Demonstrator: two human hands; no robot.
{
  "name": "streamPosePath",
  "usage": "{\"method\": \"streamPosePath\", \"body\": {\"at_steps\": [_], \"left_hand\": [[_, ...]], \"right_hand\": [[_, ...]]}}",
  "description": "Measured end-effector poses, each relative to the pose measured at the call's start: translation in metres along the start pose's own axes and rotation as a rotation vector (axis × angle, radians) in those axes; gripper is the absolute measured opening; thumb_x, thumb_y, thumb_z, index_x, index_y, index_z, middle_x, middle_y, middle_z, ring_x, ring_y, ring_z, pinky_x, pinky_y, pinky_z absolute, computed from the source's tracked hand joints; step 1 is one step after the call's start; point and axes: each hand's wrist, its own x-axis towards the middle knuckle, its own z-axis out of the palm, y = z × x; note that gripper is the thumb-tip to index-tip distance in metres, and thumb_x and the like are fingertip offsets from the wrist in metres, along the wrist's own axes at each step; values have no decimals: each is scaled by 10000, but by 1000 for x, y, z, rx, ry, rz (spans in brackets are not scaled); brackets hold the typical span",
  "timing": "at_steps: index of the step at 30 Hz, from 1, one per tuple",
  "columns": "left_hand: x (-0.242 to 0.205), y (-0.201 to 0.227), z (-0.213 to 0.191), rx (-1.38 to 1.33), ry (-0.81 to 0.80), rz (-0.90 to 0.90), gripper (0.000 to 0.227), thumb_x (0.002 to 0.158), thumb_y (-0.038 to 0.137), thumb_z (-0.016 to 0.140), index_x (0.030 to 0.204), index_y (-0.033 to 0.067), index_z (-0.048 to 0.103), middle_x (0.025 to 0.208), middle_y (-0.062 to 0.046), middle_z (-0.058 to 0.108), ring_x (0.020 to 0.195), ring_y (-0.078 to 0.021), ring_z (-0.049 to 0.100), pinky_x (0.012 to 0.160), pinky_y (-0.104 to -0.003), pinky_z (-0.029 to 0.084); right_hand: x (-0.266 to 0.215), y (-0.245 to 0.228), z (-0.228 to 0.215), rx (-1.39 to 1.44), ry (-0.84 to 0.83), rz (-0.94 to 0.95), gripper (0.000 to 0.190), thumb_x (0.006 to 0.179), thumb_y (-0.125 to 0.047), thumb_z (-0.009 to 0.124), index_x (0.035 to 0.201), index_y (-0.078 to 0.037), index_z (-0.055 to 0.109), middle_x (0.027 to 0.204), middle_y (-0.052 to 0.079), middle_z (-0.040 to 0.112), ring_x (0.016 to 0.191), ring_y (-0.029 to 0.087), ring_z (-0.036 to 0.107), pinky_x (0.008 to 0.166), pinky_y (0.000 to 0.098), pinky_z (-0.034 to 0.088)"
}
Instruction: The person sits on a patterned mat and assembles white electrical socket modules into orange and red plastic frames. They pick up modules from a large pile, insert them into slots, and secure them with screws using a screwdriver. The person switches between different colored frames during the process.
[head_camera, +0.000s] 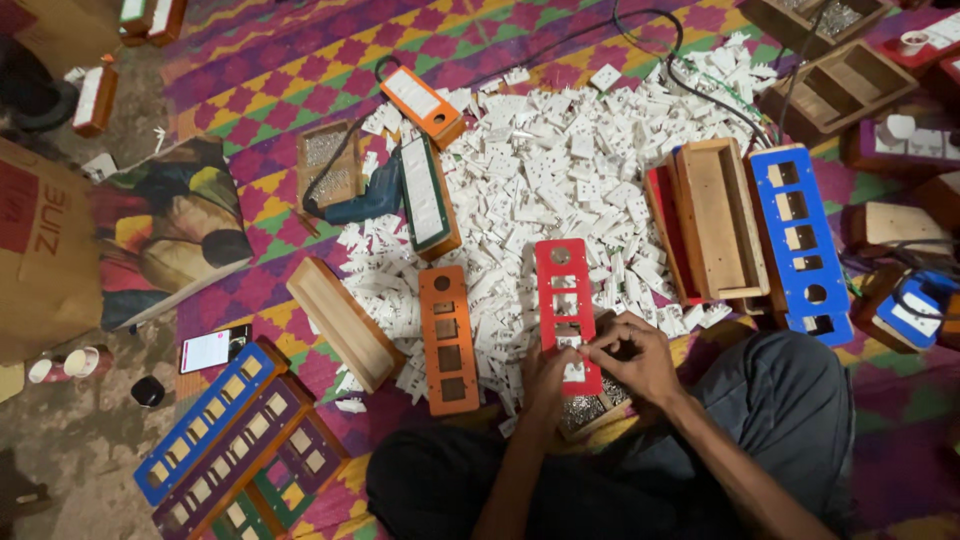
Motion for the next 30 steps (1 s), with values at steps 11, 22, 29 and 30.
{"method": "streamPosePath", "body": {"at_steps": [11, 22, 29, 30], "left_hand": [[10, -3, -6, -139, -30, 81, 344, 782, -17, 636, 1124, 1, 662, 940, -63, 708, 794, -162, 687, 676, -317, 572], [5, 4, -3, -134, -8, 54, 370, 767, -33, 626, 1131, 5, 676, 964, -74, 725, 817, -174, 696, 707, -325, 582], [1, 17, 3, -77, 15, 131, 417, 788, -27, 656, 1203, 17, 645, 1036, -74, 707, 893, -166, 700, 746, -313, 594], [1, 19, 3, -101, 58, 107, 421, 796, -12, 660, 1214, 26, 629, 1031, -76, 711, 881, -173, 699, 738, -320, 593]], "right_hand": [[1, 5, 4, 88, -123, -4, 190, 807, -200, 860, 932, -91, 767, 1057, 41, 582, 981, 151, 599, 804, 289, 520], [1, 9, 2, -12, -93, 5, 190, 778, -153, 924, 920, -107, 807, 903, 11, 585, 885, 170, 556, 782, 309, 470], [17, 22, -8, -42, -227, -66, 295, 852, -137, 829, 1123, -58, 743, 992, 62, 618, 890, 157, 621, 777, 280, 527], [29, 26, -11, -19, -236, 3, 213, 880, -143, 818, 1054, -52, 735, 1009, 65, 645, 874, 139, 653, 752, 268, 556]]}}
